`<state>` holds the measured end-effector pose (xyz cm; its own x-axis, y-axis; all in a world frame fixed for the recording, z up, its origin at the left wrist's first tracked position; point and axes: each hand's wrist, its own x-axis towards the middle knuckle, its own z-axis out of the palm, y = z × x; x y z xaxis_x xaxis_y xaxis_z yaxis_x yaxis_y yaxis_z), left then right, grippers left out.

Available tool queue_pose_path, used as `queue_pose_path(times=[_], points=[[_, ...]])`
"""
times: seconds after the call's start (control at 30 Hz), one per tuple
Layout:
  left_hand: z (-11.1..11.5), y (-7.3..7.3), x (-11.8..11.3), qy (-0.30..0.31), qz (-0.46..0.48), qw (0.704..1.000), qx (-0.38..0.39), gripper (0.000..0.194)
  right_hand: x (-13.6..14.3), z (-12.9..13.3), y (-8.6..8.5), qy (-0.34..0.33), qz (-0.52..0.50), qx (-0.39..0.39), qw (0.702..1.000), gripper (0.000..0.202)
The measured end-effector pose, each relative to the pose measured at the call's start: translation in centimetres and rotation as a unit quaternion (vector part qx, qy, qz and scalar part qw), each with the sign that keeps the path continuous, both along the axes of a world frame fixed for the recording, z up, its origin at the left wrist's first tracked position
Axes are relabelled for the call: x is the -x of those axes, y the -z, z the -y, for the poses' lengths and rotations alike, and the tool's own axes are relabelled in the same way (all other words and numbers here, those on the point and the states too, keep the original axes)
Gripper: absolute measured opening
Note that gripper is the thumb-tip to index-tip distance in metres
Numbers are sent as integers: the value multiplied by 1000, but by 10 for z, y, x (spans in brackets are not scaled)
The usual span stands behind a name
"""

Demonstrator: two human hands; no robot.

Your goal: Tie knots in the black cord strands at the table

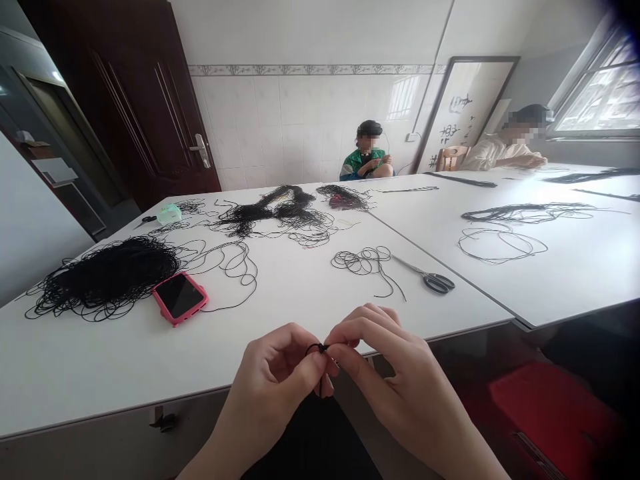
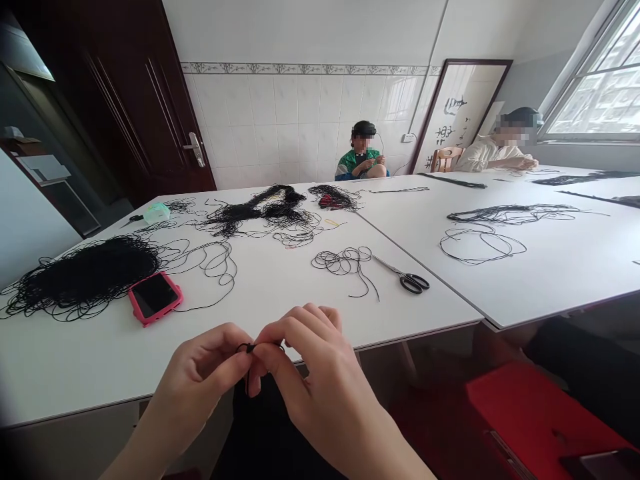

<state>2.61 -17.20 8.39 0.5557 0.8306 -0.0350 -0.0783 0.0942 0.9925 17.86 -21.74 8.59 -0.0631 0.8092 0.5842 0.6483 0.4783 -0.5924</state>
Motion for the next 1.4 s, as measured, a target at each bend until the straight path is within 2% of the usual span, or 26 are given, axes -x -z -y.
queue_pose_path(times=[0.1,0.2,0.33,0.43,0.63,0.77,0.9,1.0,1.07,1.13,1.23,1.3,1.4], points=[[-1,4,-2,7,42,999,12,15,0,2,2,19,-13,-33,999,11],[0,7,-5,-10,70,997,41,16,4,8,11,69,-25,-89,993,7],[3,8,-10,-34,83,993,73,20,14,12,27,102,33,-110,988,6],[4,7,-12,-39,95,992,78,21,20,11,35,108,3,-122,987,11],[3,7,-14,-32,99,992,76,22,24,11,34,49,-64,-51,995,15],[3,7,-15,-35,96,992,77,21,29,13,30,40,-112,-27,993,13],[3,5,-13,-21,89,994,64,22,25,16,31,17,-101,-14,995,13],[3,1,-9,-26,52,998,-17,20,13,16,33,18,-115,-25,993,3],[4,-3,-4,-17,9,996,-93,18,5,14,32,12,-154,-30,988,14],[4,-6,-1,10,-42,987,-155,17,0,11,28,-17,-173,-19,985,16],[5,-9,2,31,-100,975,-196,17,-1,6,22,-55,-178,-8,983,9],[5,-9,2,18,-111,978,-174,15,1,5,19,-60,-190,-16,980,11],[3,-7,4,45,-64,994,-70,9,3,5,17,-63,-193,-17,979,10]])
